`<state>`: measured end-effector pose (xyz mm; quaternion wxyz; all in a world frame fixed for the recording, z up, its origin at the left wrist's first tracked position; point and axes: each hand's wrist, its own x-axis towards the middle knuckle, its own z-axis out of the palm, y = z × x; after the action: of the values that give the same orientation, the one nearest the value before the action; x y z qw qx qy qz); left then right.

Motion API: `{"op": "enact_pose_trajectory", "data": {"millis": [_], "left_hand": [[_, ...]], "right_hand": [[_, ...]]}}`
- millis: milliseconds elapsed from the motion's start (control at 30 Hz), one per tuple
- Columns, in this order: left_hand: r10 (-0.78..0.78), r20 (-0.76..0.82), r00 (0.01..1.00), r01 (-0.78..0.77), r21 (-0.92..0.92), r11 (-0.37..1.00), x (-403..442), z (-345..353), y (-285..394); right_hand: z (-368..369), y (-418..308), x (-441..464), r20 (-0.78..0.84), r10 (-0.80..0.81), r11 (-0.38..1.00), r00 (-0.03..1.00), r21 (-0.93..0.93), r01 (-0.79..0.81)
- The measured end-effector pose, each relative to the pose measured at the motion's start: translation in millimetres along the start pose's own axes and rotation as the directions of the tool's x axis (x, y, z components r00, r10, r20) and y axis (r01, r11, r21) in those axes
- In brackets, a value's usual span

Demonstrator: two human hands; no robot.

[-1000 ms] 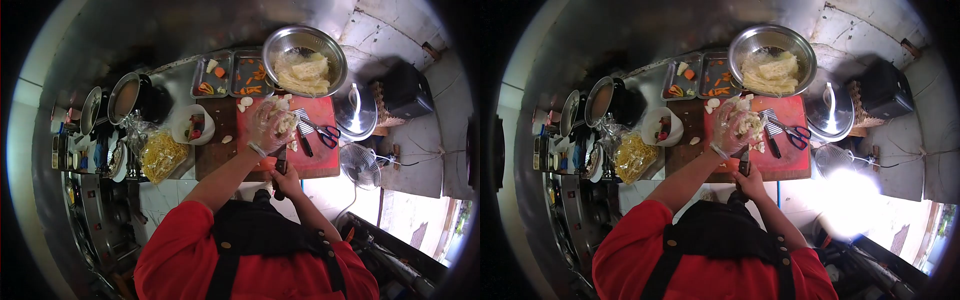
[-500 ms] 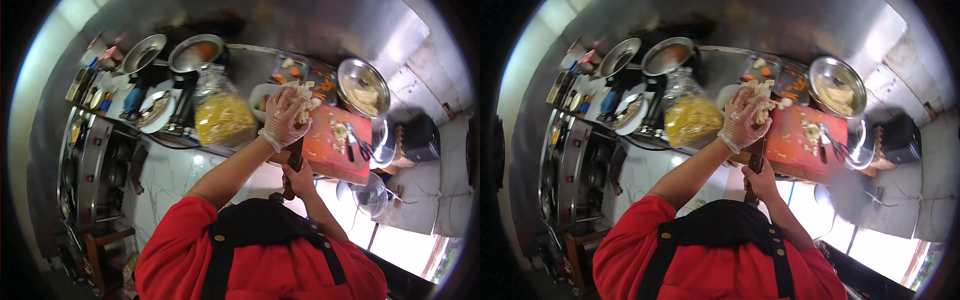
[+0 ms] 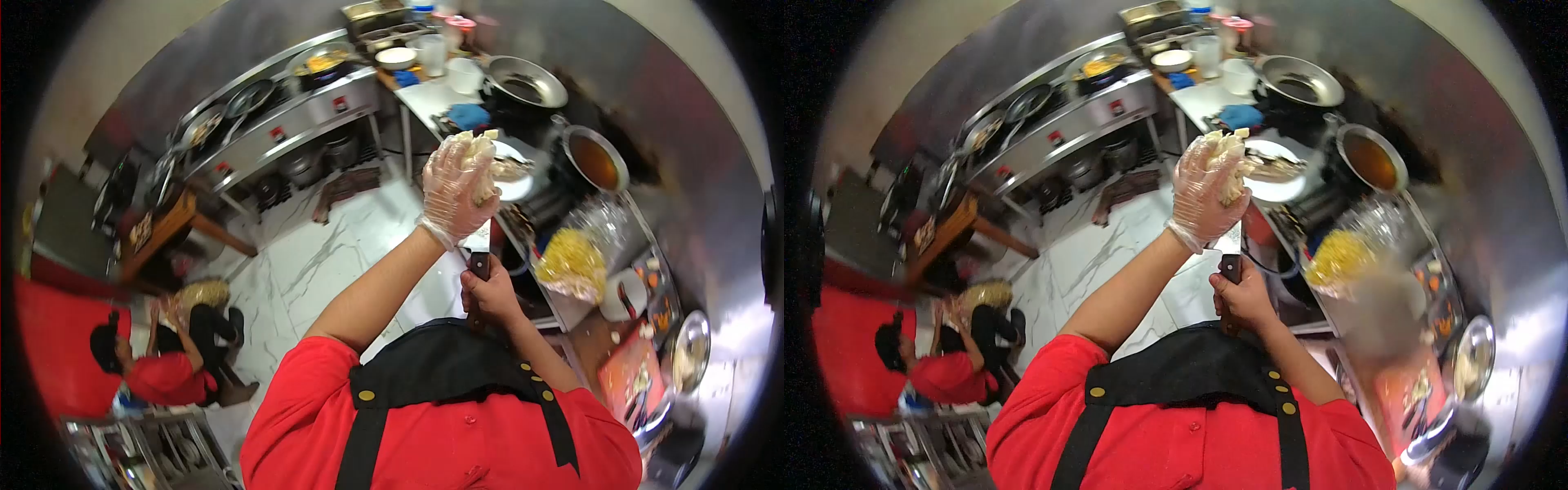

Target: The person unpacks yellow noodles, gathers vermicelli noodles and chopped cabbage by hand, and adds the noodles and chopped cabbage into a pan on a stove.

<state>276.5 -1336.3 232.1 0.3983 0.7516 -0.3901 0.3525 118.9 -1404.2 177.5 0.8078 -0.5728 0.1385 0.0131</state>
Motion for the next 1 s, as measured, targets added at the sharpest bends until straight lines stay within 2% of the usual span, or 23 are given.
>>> {"op": "enact_pose_trajectory", "data": {"millis": [100, 233, 367, 433, 500, 600, 700, 933, 967, 1000], "left_hand": [[-0.136, -0.020, 0.990, 0.138, 0.177, 0.974, -5.3, -30.2, -55.4], [-0.228, -0.080, 0.970, 0.241, 0.313, 0.919, -8.5, -46.5, -134.0], [-0.234, -0.148, 0.961, 0.275, 0.411, 0.869, 11.6, -46.6, -217.2], [-0.266, -0.165, 0.950, 0.312, 0.426, 0.849, 35.4, -42.1, -256.3], [-0.265, -0.193, 0.945, 0.325, 0.439, 0.838, 61.4, -40.4, -297.6], [-0.249, -0.233, 0.940, 0.334, 0.483, 0.809, 95.6, -34.4, -350.4], [-0.300, -0.229, 0.926, 0.376, 0.488, 0.788, 124.8, -26.9, -392.5], [-0.326, -0.215, 0.921, 0.387, 0.398, 0.832, 184.0, 10.3, -515.2], [-0.248, -0.229, 0.941, 0.326, 0.425, 0.844, 191.1, 19.0, -541.4], [-0.240, -0.227, 0.944, 0.317, 0.412, 0.854, 198.9, 26.4, -568.0]], "right_hand": [[29.7, 6.0, 51.1, 0.200, 0.030, 0.998, 0.979, -0.061, -0.018], [64.4, 10.5, 125.5, 0.370, 0.088, 0.994, 0.925, -0.088, -0.059], [91.2, 2.9, 215.4, 0.467, 0.138, 0.989, 0.873, -0.106, -0.099], [100.7, -7.0, 267.6, 0.497, 0.115, 0.988, 0.860, -0.147, -0.047], [114.8, -24.2, 317.5, 0.565, 0.159, 0.985, 0.810, -0.142, -0.094], [134.5, -48.2, 377.3, 0.557, 0.170, 0.982, 0.813, -0.164, -0.093], [148.4, -67.8, 428.5, 0.557, 0.200, 0.977, 0.806, -0.178, -0.119], [178.3, -89.8, 557.2, 0.504, 0.209, 0.972, 0.838, -0.202, -0.121], [184.2, -86.8, 579.6, 0.479, 0.181, 0.973, 0.859, -0.216, -0.085], [190.7, -88.9, 603.1, 0.480, 0.177, 0.974, 0.859, -0.208, -0.085]]}}
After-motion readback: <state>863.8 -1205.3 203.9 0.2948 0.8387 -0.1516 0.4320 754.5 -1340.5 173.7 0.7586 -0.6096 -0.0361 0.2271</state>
